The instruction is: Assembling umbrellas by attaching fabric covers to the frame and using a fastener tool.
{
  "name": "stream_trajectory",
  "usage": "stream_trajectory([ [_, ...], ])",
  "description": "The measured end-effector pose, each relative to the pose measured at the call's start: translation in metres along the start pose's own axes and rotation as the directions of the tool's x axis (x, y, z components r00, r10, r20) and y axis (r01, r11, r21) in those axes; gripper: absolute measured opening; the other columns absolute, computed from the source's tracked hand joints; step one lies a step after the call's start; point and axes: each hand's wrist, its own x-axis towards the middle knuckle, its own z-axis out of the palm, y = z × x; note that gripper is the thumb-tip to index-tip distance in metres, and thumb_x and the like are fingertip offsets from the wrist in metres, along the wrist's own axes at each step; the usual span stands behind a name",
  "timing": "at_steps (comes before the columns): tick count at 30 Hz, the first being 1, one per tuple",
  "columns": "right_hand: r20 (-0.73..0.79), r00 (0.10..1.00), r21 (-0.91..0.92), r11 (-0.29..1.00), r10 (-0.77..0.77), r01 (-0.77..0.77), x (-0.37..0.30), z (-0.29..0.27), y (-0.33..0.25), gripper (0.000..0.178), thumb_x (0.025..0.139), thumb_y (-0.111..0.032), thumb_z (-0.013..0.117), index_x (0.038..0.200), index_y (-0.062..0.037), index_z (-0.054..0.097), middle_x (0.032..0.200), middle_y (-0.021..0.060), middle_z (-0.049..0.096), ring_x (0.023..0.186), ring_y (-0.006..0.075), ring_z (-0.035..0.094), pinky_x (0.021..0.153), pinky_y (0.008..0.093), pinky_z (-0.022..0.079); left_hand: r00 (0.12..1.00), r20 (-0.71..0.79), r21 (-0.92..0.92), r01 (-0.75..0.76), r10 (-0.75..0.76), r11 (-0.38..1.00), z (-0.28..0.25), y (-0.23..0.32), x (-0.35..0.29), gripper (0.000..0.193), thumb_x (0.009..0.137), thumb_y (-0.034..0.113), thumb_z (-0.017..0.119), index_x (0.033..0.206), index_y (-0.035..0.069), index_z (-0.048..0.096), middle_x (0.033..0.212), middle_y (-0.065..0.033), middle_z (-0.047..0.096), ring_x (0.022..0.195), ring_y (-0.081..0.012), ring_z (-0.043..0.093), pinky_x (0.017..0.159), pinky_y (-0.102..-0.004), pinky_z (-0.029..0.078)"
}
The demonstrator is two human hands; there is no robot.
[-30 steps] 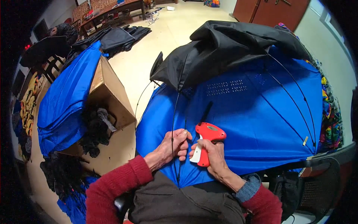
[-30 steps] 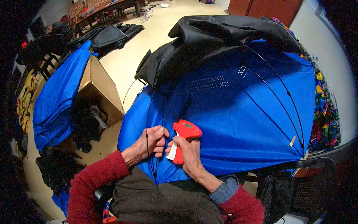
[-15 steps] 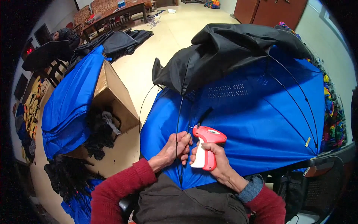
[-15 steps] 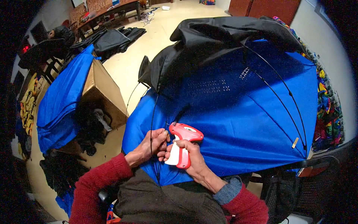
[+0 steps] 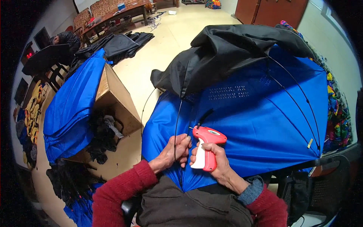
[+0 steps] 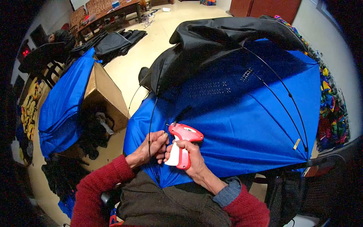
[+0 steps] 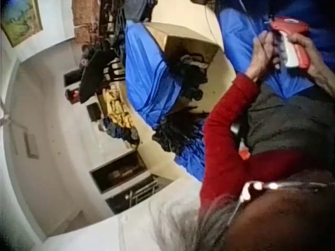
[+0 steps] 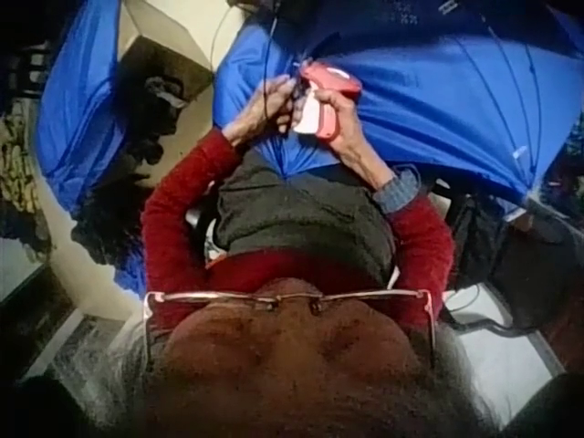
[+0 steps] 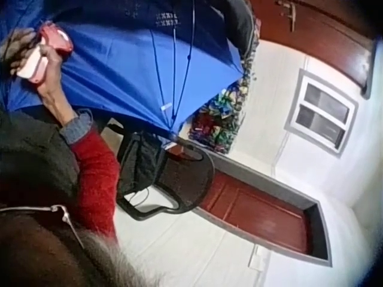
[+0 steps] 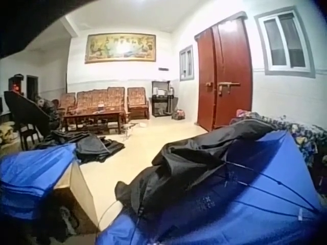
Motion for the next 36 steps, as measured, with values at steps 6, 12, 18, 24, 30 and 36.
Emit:
stream_trajectory([
  [6, 0.007, 1.000, 0.014, 1.000, 0.019, -0.019, -0.002, 0.008, -0.003, 0.026, 0.078, -0.020, 0.049, 0.097, -0.0012, 0.046, 0.079, 0.0137, 0.058, 0.070, 0.0255, 0.060, 0.068, 0.0409, 0.051, 1.000, 0.031, 0.007, -0.005, 0.005, 1.000, 0.004, 0.005, -0.004, 0.033, 0.096, 0.035, 0.032, 0.079, 0.009, 0.042, 0.057, -0.0030, 0.052, 0.040, -0.0090, 0.046, 0.033, -0.0223, 0.038],
  [12, -0.060, 0.997, -0.192, 0.980, -0.054, 0.041, 0.004, 0.003, -0.009, 0.017, 0.078, -0.017, 0.053, 0.084, -0.0026, 0.049, 0.068, 0.0099, 0.057, 0.055, 0.0203, 0.057, 0.054, 0.0339, 0.049, 1.000, 0.012, 0.065, -0.009, 0.008, 0.998, 0.005, 0.006, -0.006, 0.032, 0.096, 0.034, 0.032, 0.078, 0.010, 0.041, 0.054, -0.0009, 0.047, 0.038, -0.0078, 0.040, 0.034, -0.0229, 0.038],
  [18, -0.034, 0.985, -0.274, 0.950, -0.168, 0.153, 0.001, 0.013, -0.006, 0.012, 0.077, -0.014, 0.057, 0.080, -0.0042, 0.049, 0.062, 0.0079, 0.055, 0.047, 0.0169, 0.053, 0.044, 0.0298, 0.044, 0.998, 0.011, 0.035, -0.059, 0.058, 0.998, 0.014, 0.021, -0.018, 0.027, 0.094, 0.029, 0.037, 0.076, 0.009, 0.041, 0.052, 0.0016, 0.036, 0.037, -0.0093, 0.035, 0.033, -0.0248, 0.038],
  [24, -0.173, 0.964, -0.179, 0.969, -0.201, 0.170, -0.062, 0.051, -0.031, 0.023, 0.080, -0.017, 0.053, 0.095, -0.0002, 0.048, 0.075, 0.0132, 0.058, 0.061, 0.0244, 0.060, 0.057, 0.0377, 0.053, 0.972, 0.133, 0.124, -0.211, 0.195, 0.970, 0.006, 0.049, -0.024, 0.028, 0.093, 0.029, 0.039, 0.076, 0.008, 0.042, 0.052, 0.0021, 0.035, 0.038, -0.0086, 0.035, 0.034, -0.0251, 0.038],
  [30, -0.063, 0.892, -0.338, 0.850, -0.448, 0.404, -0.172, 0.097, -0.111, 0.033, 0.081, -0.021, 0.049, 0.105, -0.0001, 0.043, 0.080, 0.0138, 0.057, 0.066, 0.0254, 0.060, 0.064, 0.0408, 0.052, 0.981, 0.168, 0.228, -0.132, 0.095, 0.965, -0.093, 0.107, 0.009, 0.031, 0.088, 0.037, 0.051, 0.073, 0.010, 0.047, 0.052, 0.0055, 0.030, 0.040, -0.0062, 0.029, 0.038, -0.0215, 0.028],
  [36, 0.089, 0.961, -0.327, 0.904, -0.262, 0.276, -0.149, 0.088, -0.114, 0.035, 0.079, -0.022, 0.050, 0.105, -0.0005, 0.043, 0.079, 0.0148, 0.056, 0.063, 0.0253, 0.057, 0.064, 0.0415, 0.050, 0.915, -0.310, 0.144, -0.221, 0.256, 0.965, -0.179, 0.078, 0.038, 0.025, 0.087, 0.033, 0.052, 0.075, 0.010, 0.050, 0.053, 0.0037, 0.039, 0.040, -0.0103, 0.035, 0.037, -0.0246, 0.029],
])
